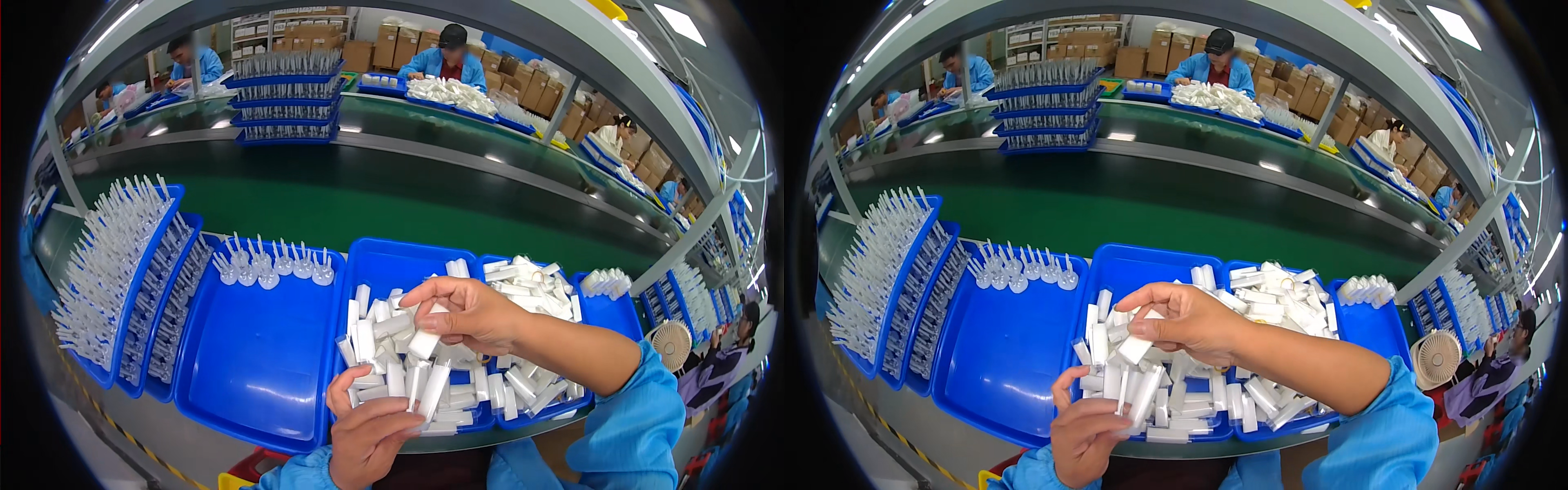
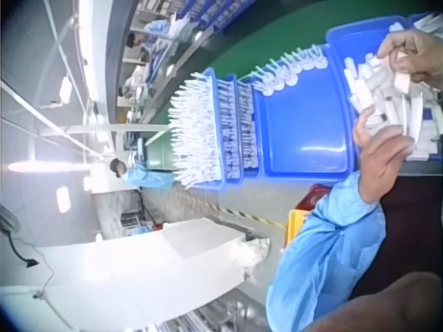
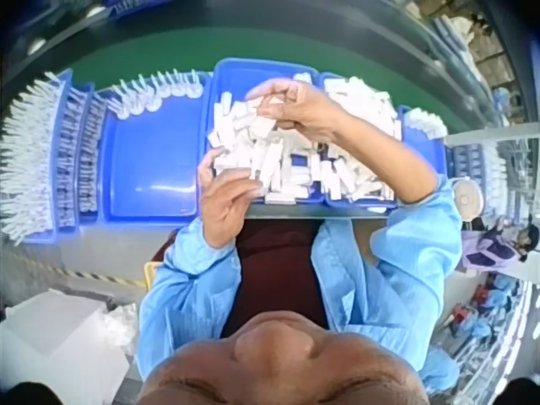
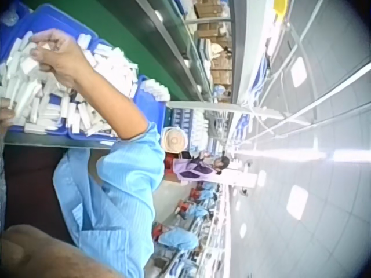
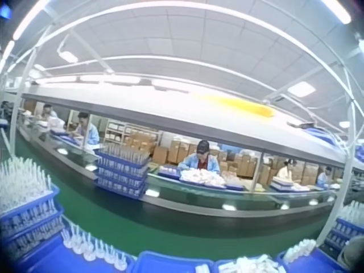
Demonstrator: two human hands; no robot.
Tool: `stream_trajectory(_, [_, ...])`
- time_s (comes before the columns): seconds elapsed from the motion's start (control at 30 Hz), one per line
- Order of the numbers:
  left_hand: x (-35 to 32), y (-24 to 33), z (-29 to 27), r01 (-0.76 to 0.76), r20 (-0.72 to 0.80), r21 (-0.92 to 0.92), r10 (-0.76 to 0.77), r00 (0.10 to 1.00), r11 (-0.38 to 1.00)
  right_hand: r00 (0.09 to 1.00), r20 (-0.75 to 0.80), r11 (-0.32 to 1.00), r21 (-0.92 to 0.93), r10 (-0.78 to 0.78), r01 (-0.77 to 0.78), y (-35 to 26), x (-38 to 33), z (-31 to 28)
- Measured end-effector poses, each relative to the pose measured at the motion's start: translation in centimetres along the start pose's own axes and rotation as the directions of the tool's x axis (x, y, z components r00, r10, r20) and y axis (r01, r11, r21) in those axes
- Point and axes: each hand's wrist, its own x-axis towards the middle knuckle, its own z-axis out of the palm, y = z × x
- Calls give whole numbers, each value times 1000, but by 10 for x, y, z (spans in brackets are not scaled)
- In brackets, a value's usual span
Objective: The worker is assembling small plastic spray bottle components by picking them from a bin, joining parts, and placing them in a separate container.
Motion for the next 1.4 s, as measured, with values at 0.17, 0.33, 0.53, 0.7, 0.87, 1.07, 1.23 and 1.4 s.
stream_trajectory(0.17, [-2, 5, 3, 9, 26, 17, -9, 1000, 1000, 998, 63, 1000, -5, 31, -31, 3, -10, 1])
stream_trajectory(0.33, [-4, 4, 7, 27, 54, 10, -27, 998, 1000, 994, 103, 995, -102, 32, -22, 1, -23, -2])
stream_trajectory(0.53, [-2, 1, 13, 31, 124, 5, -32, 992, 1000, 999, 49, 395, -917, -11, 49, -25, -41, 15])
stream_trajectory(0.7, [-2, 12, 14, -73, 190, 13, 69, 979, 997, 965, 256, 611, -756, -56, 236, -21, -46, 4])
stream_trajectory(0.87, [-5, 19, 14, -134, 278, 133, 92, 956, 982, 975, 221, 656, -740, 31, 148, -4, -63, 1])
stream_trajectory(1.07, [-10, 17, 23, -138, 265, 188, 85, 960, 972, 975, 216, 589, -782, -52, 204, 16, -77, 5])
stream_trajectory(1.23, [-23, 8, 25, -257, 156, 178, 231, 960, 950, 948, 292, 623, -720, -128, 306, 29, -93, 28])
stream_trajectory(1.4, [-25, 21, 21, 347, 329, -197, -271, 904, 917, 904, 287, 437, -802, -316, 408, 38, -112, 42])
